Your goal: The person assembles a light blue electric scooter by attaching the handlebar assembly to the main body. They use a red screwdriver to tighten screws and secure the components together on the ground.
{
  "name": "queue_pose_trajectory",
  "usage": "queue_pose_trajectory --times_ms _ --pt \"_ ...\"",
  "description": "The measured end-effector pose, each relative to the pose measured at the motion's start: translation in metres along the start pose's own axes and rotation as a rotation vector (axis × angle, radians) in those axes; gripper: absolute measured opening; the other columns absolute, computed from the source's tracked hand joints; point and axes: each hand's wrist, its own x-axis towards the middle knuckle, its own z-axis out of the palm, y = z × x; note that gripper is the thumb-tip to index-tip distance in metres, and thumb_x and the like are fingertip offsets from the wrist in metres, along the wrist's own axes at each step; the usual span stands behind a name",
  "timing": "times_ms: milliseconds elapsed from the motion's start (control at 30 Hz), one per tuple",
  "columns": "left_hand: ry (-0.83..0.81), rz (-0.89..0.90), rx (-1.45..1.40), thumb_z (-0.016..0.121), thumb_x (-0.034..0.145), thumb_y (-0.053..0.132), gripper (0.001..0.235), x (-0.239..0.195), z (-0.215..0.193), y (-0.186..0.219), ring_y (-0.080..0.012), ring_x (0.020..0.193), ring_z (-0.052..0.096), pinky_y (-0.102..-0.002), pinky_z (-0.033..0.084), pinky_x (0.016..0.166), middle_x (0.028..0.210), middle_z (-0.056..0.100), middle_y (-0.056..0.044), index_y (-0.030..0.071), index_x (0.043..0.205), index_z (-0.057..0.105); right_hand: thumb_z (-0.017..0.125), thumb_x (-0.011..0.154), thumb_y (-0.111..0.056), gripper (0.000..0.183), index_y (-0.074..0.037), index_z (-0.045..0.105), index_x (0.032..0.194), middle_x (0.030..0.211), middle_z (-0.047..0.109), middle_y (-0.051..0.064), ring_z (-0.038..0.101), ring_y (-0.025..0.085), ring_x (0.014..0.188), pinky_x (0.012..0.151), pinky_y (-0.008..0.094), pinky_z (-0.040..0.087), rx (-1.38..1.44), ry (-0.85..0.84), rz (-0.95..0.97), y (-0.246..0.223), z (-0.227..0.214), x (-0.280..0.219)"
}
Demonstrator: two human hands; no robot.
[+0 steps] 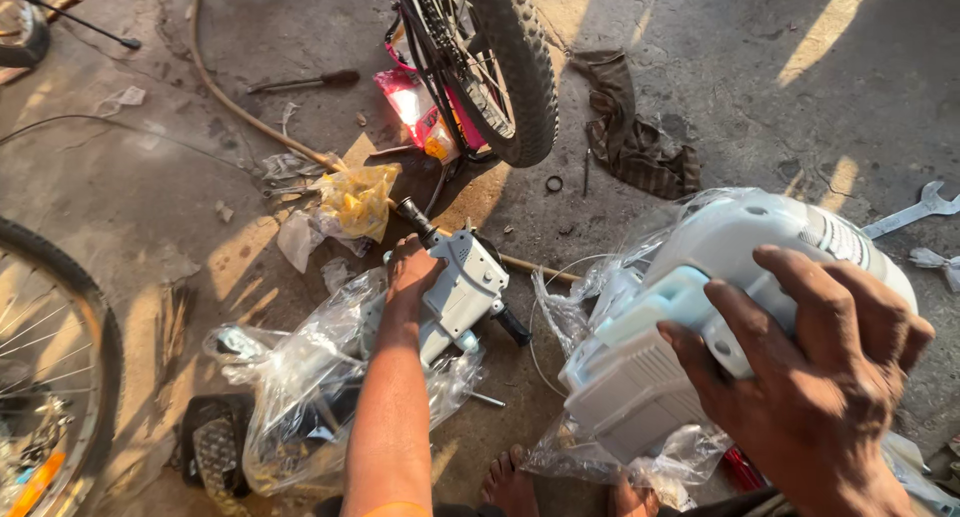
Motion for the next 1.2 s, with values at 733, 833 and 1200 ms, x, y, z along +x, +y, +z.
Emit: queue_pose_trajectory --times_ms 733,833,1200 --pt "-0.175 -0.361 -0.484 0.082 0.076 0.046 0.06 0.072 0.044 -0.013 -0.0301 0.076 0.072 -0.043 0.057 0.065 0.087 0.077 -0.02 -0.011 0.093 0.078 0.092 0.06 -0.043 0.059 -0.004 0.076 0.102 0.126 0.058 0.032 0.057 0.05 0.124 0.095 0.058 0.054 -0.023 -0.055 -0.075 0.028 0.002 -0.002" --pt "-0.279 -0.493 -0.462 0.083 0.074 0.045 0.055 0.057 0.02 0.001 -0.0307 0.076 0.072 -0.047 0.056 0.064 0.088 0.075 -0.016 -0.005 0.097 0.078 0.091 0.065 -0.039 0.055 -0.006 0.075 0.107 0.132 0.058 0.027 0.054 0.048 0.129 0.1 0.054 0.05 0.019 -0.044 0.013 0.025 0.002 -0.003" --pt "-0.112 -0.207 -0.896 0.089 0.066 0.033 0.047 -0.07 -0.124 0.024 -0.0209 0.061 0.068 -0.038 0.054 0.056 0.079 0.076 -0.015 -0.007 0.086 0.076 0.09 0.058 -0.042 0.086 -0.019 0.066 0.138 0.155 0.053 0.015 0.045 0.037 0.141 0.111 0.055 0.035 0.118 -0.118 -0.111 0.046 -0.006 -0.006"
